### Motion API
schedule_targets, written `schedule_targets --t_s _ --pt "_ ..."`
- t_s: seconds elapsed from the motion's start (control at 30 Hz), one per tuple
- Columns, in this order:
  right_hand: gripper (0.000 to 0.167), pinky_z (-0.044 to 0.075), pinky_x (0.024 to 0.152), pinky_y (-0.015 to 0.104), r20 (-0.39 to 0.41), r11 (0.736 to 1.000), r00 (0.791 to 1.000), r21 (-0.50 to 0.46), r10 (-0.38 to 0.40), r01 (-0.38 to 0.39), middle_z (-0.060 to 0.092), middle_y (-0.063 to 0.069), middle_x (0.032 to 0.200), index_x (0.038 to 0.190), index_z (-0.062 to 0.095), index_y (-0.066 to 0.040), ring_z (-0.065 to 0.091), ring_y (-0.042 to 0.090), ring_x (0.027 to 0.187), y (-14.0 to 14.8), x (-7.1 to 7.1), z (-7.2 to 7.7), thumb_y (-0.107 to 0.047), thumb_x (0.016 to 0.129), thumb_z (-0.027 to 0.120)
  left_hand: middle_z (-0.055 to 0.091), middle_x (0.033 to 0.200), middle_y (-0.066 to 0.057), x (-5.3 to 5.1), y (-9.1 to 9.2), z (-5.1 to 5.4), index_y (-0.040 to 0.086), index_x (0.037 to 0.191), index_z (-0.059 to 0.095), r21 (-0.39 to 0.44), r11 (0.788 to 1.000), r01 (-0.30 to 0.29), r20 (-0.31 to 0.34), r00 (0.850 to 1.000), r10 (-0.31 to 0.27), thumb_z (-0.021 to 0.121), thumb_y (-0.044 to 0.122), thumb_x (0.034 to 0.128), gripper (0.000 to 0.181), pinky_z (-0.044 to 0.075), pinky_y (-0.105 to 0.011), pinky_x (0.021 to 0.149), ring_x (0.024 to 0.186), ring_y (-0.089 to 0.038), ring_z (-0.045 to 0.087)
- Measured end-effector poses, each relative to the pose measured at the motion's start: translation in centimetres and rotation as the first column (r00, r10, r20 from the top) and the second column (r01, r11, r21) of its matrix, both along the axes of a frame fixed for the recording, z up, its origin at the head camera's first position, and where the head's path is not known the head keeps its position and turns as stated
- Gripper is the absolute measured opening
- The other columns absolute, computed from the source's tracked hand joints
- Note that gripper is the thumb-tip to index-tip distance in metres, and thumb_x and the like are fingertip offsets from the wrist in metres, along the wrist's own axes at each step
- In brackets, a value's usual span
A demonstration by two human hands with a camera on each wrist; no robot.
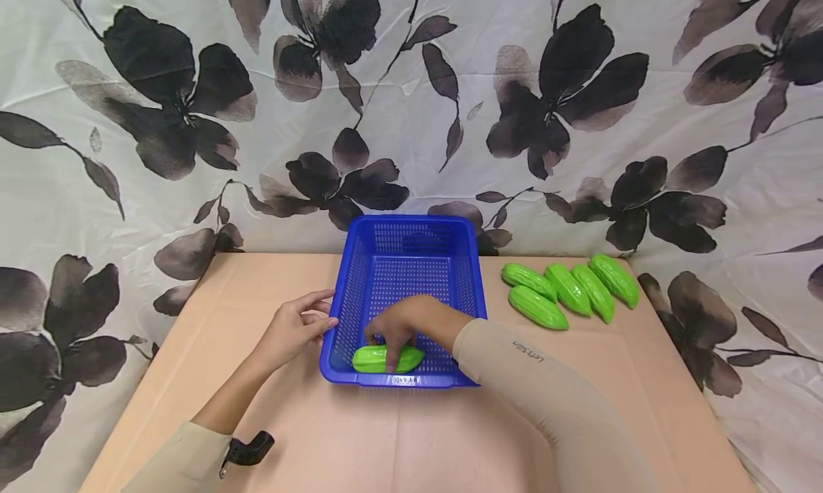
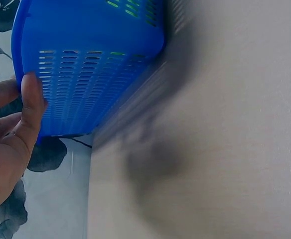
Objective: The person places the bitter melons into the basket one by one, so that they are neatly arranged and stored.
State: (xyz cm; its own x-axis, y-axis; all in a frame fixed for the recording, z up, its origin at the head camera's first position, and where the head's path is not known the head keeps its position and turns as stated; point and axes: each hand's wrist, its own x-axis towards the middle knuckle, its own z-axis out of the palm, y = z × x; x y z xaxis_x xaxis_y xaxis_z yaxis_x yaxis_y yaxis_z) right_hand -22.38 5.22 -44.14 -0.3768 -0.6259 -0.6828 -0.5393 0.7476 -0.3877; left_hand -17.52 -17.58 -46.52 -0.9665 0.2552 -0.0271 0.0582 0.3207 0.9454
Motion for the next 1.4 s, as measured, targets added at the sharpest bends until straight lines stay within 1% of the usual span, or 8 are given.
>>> schedule_targets --t_s 0.13,0.27,0.5,0.77,0.87,1.07,1.27,1.4 --pt "0.058 0.064 0.073 0.026 0.007 1.000 1.000 0.006 -0.012 0.012 0.060 -0.004 0.110 0.130 0.059 -0.019 0.063 0.012 0.088 0.1 0.1 -0.1 -0.033 0.082 0.089 0.067 0.113 -0.023 0.0 0.1 -0.1 -0.003 0.146 0.053 0.013 1.000 0.006 0.003 1.000 -0.006 0.074 0.000 0.0923 0.058 0.065 -0.041 0.060 0.066 -0.011 0.067" --pt "0.062 0.063 0.076 0.024 -0.019 1.000 1.000 0.010 0.014 -0.014 0.061 -0.003 0.112 0.132 0.059 -0.017 0.063 0.011 0.091 0.2 0.1 -0.3 -0.037 0.082 0.089 0.067 0.112 -0.022 0.0 0.2 -0.3 -0.002 0.147 0.053 0.021 1.000 0.012 0.009 1.000 -0.013 0.074 0.000 0.0924 0.058 0.065 -0.035 0.058 0.067 -0.011 0.067" --pt "0.069 0.055 0.102 0.029 -0.088 0.996 0.992 0.010 0.091 -0.090 0.067 -0.002 0.124 0.137 0.061 -0.018 0.061 0.009 0.107 0.6 -0.1 0.3 -0.047 0.080 0.088 0.067 0.112 -0.022 0.1 0.3 -0.2 -0.002 0.146 0.053 0.007 1.000 0.005 0.002 1.000 -0.005 0.075 0.000 0.0922 0.058 0.065 -0.034 0.058 0.066 -0.012 0.067" --pt "0.074 0.056 0.107 0.038 -0.127 0.999 0.992 -0.034 -0.004 -0.001 0.068 0.006 0.132 0.143 0.057 -0.017 0.064 0.018 0.119 2.0 -1.0 2.7 -0.046 0.081 0.087 0.067 0.113 -0.022 -0.3 0.4 -0.2 -0.002 0.146 0.053 0.005 1.000 0.018 -0.018 1.000 -0.018 0.074 0.001 0.0928 0.058 0.065 -0.049 0.064 0.066 -0.011 0.067" --pt "0.071 0.055 0.108 0.042 -0.165 0.997 0.985 -0.064 -0.044 0.034 0.067 0.007 0.134 0.143 0.057 -0.021 0.063 0.022 0.124 2.9 -1.2 4.1 -0.045 0.083 0.086 0.067 0.113 -0.022 -0.3 0.4 -0.2 -0.002 0.146 0.053 0.012 1.000 0.017 -0.015 1.000 -0.017 0.075 0.001 0.0926 0.058 0.065 -0.049 0.064 0.067 -0.010 0.067" --pt "0.067 0.060 0.101 0.040 -0.239 0.985 0.963 -0.150 -0.122 0.088 0.067 0.003 0.132 0.142 0.057 -0.025 0.064 0.019 0.119 5.0 -1.2 6.7 -0.045 0.084 0.085 0.066 0.113 -0.022 -0.2 0.3 0.0 -0.003 0.146 0.053 0.011 1.000 0.019 -0.008 1.000 -0.019 0.074 0.001 0.0927 0.058 0.066 -0.045 0.063 0.068 -0.011 0.068" --pt "0.069 0.060 0.102 0.039 -0.298 0.944 0.933 -0.312 -0.205 0.108 0.066 0.002 0.132 0.142 0.056 -0.018 0.064 0.020 0.121 7.8 -0.4 8.6 -0.043 0.085 0.085 0.066 0.113 -0.023 -0.1 -0.1 0.1 -0.004 0.146 0.052 0.001 1.000 0.020 -0.011 1.000 -0.020 0.074 0.000 0.0929 0.058 0.065 -0.035 0.059 0.069 -0.012 0.068" --pt "0.070 0.058 0.106 0.043 -0.316 0.899 0.902 -0.411 -0.295 0.150 0.064 0.003 0.135 0.142 0.057 -0.015 0.063 0.024 0.125 10.0 0.5 8.9 -0.046 0.085 0.084 0.066 0.114 -0.023 0.0 -0.1 -0.1 -0.004 0.147 0.052 0.004 1.000 0.017 -0.006 1.000 -0.017 0.074 0.001 0.0931 0.058 0.065 -0.033 0.058 0.070 -0.013 0.069"
